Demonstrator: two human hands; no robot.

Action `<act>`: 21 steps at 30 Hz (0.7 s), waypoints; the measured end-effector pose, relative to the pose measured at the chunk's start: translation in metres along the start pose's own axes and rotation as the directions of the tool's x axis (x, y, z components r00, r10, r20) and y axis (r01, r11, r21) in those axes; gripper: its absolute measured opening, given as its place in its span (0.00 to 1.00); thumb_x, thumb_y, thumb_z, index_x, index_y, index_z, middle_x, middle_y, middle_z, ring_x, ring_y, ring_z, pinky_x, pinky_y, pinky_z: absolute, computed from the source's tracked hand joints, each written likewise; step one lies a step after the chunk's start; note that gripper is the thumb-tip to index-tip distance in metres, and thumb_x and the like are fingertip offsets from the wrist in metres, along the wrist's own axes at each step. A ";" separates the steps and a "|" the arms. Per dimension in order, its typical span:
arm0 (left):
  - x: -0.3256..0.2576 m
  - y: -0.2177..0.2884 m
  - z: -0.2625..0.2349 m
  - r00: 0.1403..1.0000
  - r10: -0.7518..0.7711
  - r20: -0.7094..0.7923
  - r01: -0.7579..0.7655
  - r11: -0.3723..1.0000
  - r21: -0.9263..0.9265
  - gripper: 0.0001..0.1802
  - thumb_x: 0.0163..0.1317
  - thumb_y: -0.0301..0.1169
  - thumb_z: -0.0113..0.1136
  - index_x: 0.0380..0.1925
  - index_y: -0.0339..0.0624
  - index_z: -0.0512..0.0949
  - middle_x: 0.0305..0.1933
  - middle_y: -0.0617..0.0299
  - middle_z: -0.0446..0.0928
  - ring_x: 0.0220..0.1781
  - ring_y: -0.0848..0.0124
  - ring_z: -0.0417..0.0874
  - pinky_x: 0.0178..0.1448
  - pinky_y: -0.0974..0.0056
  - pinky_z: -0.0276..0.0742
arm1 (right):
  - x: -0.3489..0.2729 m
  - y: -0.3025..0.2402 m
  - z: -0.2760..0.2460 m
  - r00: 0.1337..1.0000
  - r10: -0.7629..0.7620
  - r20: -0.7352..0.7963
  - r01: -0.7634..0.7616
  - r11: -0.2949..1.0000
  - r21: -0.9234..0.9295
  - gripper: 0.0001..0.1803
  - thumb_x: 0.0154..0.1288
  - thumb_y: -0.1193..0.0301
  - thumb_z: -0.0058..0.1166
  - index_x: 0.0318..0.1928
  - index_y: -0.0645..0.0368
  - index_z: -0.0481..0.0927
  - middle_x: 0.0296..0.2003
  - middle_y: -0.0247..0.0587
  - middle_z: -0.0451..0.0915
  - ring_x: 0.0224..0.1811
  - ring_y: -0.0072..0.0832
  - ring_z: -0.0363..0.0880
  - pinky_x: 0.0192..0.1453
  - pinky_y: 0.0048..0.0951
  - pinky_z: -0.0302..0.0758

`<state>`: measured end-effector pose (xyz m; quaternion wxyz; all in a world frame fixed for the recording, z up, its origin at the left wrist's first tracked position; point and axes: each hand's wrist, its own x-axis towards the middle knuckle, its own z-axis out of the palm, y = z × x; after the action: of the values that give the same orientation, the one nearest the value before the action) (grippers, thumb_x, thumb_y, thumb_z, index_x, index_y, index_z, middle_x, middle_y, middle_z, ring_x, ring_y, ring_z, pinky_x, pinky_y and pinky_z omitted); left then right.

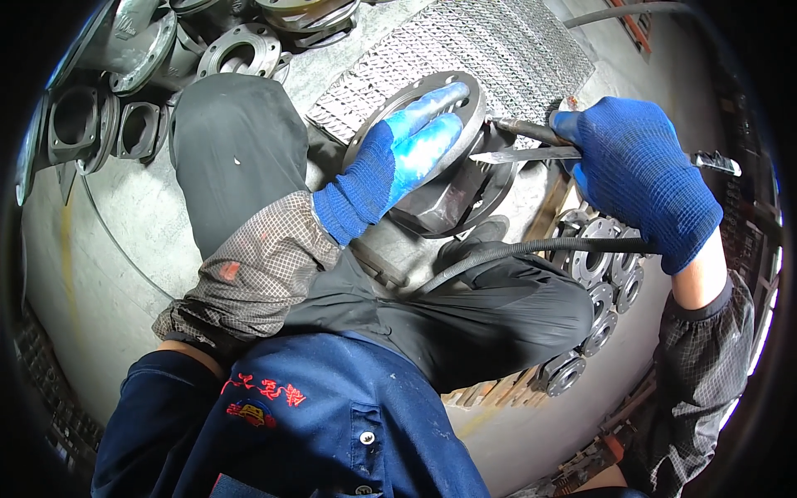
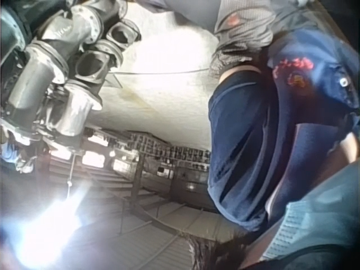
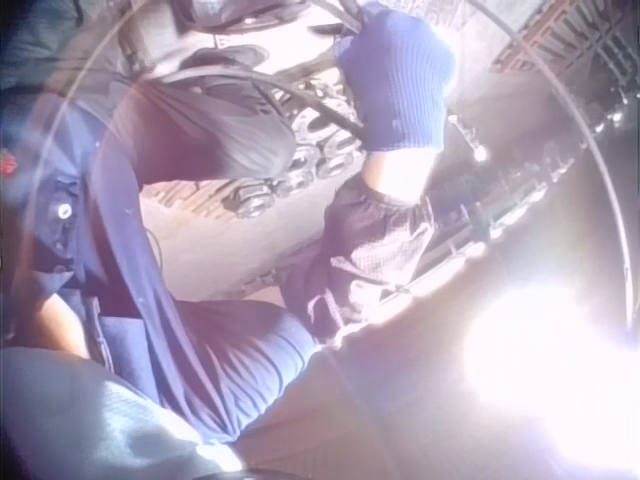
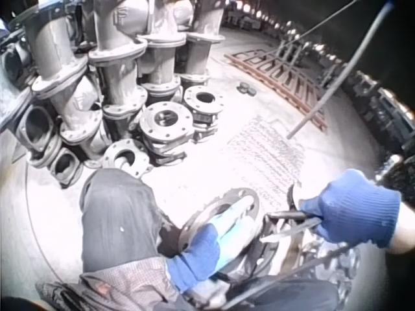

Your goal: The person uses a pneumatic grinder to smooth the edges and inner surfaces of a metal flange, turning it over to work on both sides and different segments of the component.

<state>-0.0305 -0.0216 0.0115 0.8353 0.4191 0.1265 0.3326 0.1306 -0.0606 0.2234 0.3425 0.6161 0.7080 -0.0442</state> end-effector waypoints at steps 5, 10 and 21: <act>-0.002 0.020 0.008 0.996 0.056 -0.068 -0.040 0.973 0.226 0.22 0.66 0.25 0.50 0.60 0.32 0.67 0.43 0.60 0.76 0.44 0.77 0.78 0.48 0.76 0.75 | 0.004 -0.001 0.006 0.999 -0.012 -0.034 0.013 0.999 0.029 0.09 0.56 0.72 0.56 0.39 0.52 0.82 0.22 0.43 0.79 0.25 0.37 0.81 0.32 0.34 0.78; 0.000 0.017 0.009 0.996 0.013 -0.085 0.009 0.968 0.249 0.24 0.64 0.29 0.55 0.58 0.31 0.67 0.41 0.53 0.79 0.42 0.72 0.81 0.48 0.72 0.77 | 0.000 0.001 0.009 0.999 -0.009 -0.031 0.009 1.000 0.023 0.09 0.56 0.72 0.56 0.39 0.51 0.82 0.22 0.43 0.79 0.24 0.36 0.81 0.32 0.34 0.78; 0.004 0.021 0.008 0.988 -0.086 -0.128 0.130 0.911 0.392 0.28 0.61 0.33 0.59 0.59 0.32 0.67 0.47 0.45 0.79 0.49 0.64 0.81 0.52 0.66 0.76 | -0.003 0.003 0.018 0.998 -0.017 -0.056 0.020 0.998 0.051 0.09 0.56 0.72 0.56 0.39 0.51 0.81 0.20 0.40 0.79 0.23 0.34 0.80 0.30 0.33 0.78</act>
<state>-0.0332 -0.0148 0.0335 0.7414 0.5543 0.2595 0.2752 0.1410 -0.0706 0.2123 0.3063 0.6190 0.7216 -0.0486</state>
